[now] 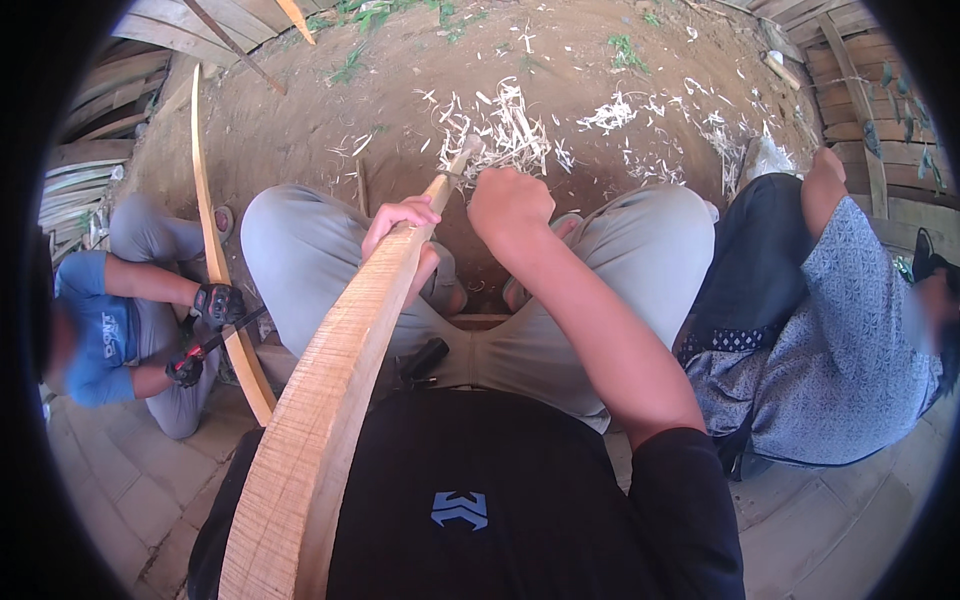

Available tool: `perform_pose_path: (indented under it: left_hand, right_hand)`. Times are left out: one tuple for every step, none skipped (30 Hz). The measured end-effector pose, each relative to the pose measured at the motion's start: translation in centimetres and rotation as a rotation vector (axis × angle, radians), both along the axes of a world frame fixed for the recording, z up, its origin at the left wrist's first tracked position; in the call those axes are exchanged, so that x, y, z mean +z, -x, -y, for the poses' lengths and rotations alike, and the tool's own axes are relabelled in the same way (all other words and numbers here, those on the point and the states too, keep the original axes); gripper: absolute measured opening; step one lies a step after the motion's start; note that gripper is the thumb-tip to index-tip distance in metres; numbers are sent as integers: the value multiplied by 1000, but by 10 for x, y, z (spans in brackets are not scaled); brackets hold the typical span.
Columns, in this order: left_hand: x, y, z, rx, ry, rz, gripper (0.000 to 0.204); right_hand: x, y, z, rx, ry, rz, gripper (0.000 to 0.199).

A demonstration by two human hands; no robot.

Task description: The person sits on the ground and uses a knife to shave thin strips from a long piece of wood. They hold the wood with one hand and repeatedly scrape the blade along its length to remove shavings.

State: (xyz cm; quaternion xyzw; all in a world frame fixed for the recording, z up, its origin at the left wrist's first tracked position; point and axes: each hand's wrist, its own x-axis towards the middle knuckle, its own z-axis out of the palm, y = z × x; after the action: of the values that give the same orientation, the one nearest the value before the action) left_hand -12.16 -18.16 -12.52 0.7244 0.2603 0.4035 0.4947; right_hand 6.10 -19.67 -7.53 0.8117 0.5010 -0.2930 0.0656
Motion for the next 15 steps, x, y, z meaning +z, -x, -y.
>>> perform_pose_path:
  left_hand:
    - [1,0,1,0,7,-5,38]
    - [1,1,1,2,13,-10,39]
    - [2,1,1,-5,11,4,39]
    - [2,2,1,-10,8,16,39]
    - [3,2,1,-13,5,28,38]
    - [4,2,1,-13,5,21,38]
    - [5,2,2,-10,5,13,38]
    - [6,2,3,-6,5,4,37]
    - [6,-1,3,-16,-14,-8,37]
    - [5,-4,3,-25,-32,-18,37]
    - [5,-6,3,-36,-50,-29,36]
    - [7,-5,2,-45,-56,-23,36]
    - [6,-3,2,-41,-66,-27,38]
    - [6,-2,0,-43,-67,-18,38]
    - [8,-1,2,-40,-57,-11,38]
  right_hand:
    - [0,1,1,5,-8,9,24]
    - [-1,3,2,11,-17,17,24]
    - [-3,7,3,18,-25,26,24]
    - [-5,10,3,12,-25,27,24]
    - [-8,15,2,7,-26,27,24]
    - [-13,19,2,0,-26,27,25]
    - [-18,21,1,-10,-19,20,25]
    - [-25,24,0,-18,-12,13,25]
    - [-36,23,-3,-33,-5,4,25]
    - [-59,16,-8,-81,11,20,24]
    - [-86,5,-12,-132,27,35,24]
    - [-104,-5,-13,-185,4,-23,25]
    - [-107,-12,-15,-132,64,-19,27]
    - [-111,-15,-16,-141,78,-32,28]
    - [-109,-13,-14,-144,103,-47,28]
